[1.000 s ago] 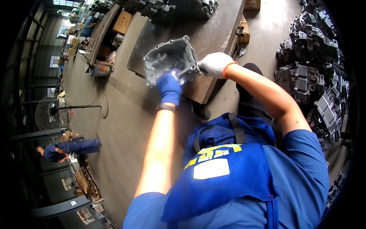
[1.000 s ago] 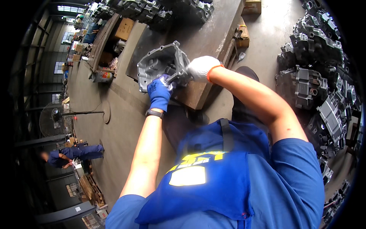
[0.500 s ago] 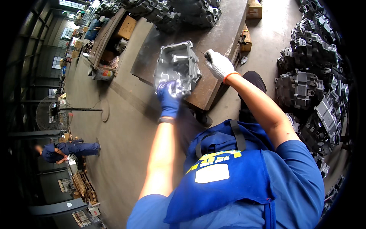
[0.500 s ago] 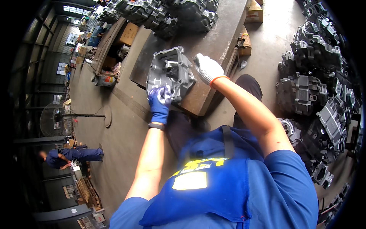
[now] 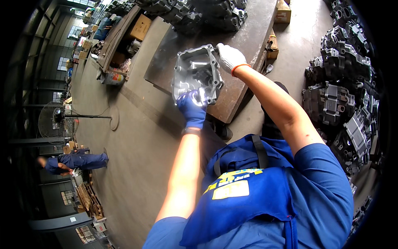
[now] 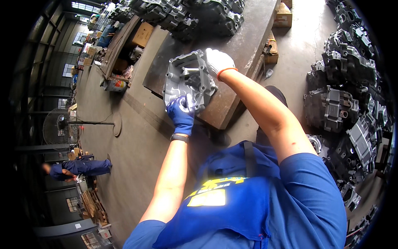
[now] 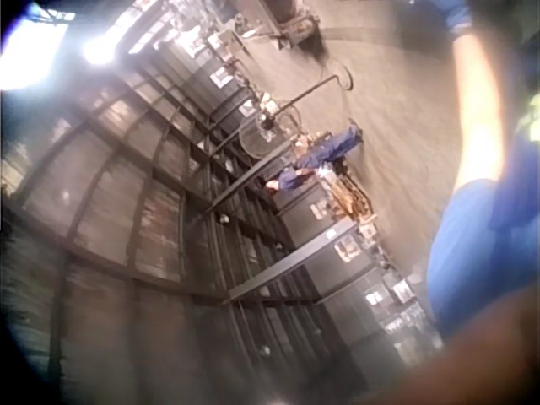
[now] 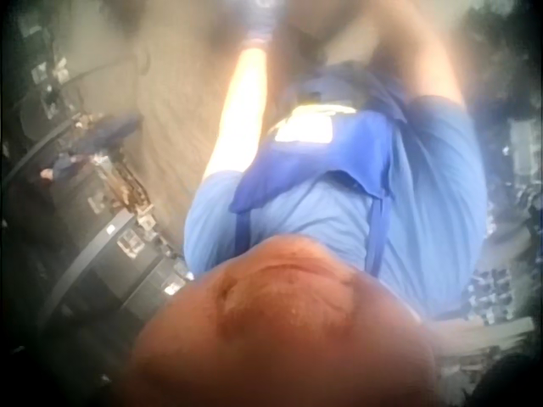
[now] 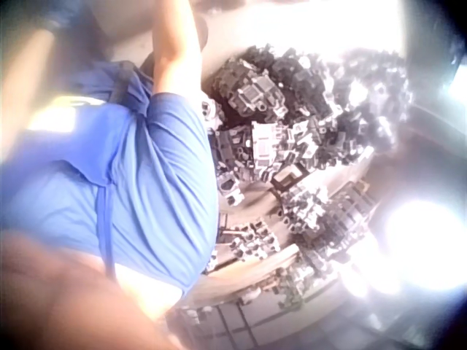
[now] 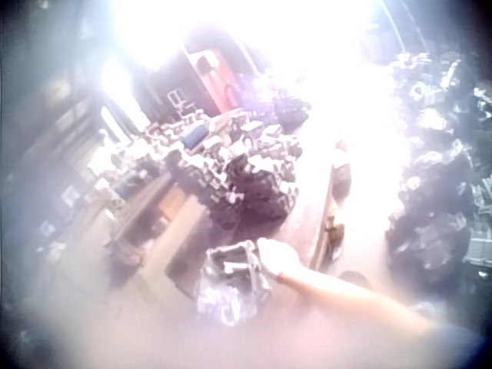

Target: The person picks up metal engine or transmission housings one at a time, looks inside them while using a small hand tool, and then places them back onto a table or among other stacked units.

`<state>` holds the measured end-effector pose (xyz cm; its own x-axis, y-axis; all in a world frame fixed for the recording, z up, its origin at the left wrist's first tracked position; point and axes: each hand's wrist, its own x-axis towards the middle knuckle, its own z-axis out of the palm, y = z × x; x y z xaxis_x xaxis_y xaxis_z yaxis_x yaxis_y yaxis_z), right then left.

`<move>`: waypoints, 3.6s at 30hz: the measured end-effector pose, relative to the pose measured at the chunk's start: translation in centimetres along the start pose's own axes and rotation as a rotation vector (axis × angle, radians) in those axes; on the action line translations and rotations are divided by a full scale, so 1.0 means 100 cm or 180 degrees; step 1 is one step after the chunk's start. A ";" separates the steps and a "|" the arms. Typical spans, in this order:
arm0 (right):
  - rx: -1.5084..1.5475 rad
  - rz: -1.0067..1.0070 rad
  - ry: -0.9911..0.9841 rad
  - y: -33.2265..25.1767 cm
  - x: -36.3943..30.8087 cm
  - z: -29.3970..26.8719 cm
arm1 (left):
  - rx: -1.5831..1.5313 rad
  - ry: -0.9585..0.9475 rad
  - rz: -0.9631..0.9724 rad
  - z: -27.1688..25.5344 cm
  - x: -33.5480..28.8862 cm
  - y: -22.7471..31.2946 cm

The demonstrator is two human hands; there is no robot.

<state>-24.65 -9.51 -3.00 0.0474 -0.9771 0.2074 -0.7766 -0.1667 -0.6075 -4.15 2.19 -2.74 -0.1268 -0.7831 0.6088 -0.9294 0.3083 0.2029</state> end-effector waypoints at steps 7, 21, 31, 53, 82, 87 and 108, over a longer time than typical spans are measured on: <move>-0.0382 0.0132 -0.0455 -0.017 0.016 -0.005 | 0.0051 -0.0099 -0.0059 0.002 -0.003 -0.005; -0.0207 -0.0178 -0.0593 0.004 0.017 -0.003 | 0.0049 -0.0414 -0.0394 0.006 -0.003 -0.007; 0.0183 -0.0609 -0.0674 0.010 -0.043 -0.012 | 0.0031 -0.0207 -0.0130 0.004 -0.002 -0.005; -0.0230 0.0078 -0.0372 -0.038 -0.123 -0.015 | 0.0356 -0.0260 -0.0716 0.009 0.001 0.017; -0.0273 0.0407 0.0042 0.013 -0.036 -0.018 | -0.0076 -0.0152 -0.0116 0.022 0.026 0.015; -0.0710 -0.0042 -0.0162 0.011 -0.039 -0.031 | 0.0044 -0.0196 -0.0244 0.024 0.024 0.013; -0.0629 0.0321 -0.0441 -0.001 -0.045 -0.037 | 0.0032 -0.0017 -0.0156 0.033 0.024 0.009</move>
<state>-27.14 -4.58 -1.01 0.0385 -0.9985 0.0381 -0.8888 -0.0517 -0.4555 -6.46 -1.17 -3.65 -0.0828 -0.8001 0.5941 -0.9380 0.2640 0.2248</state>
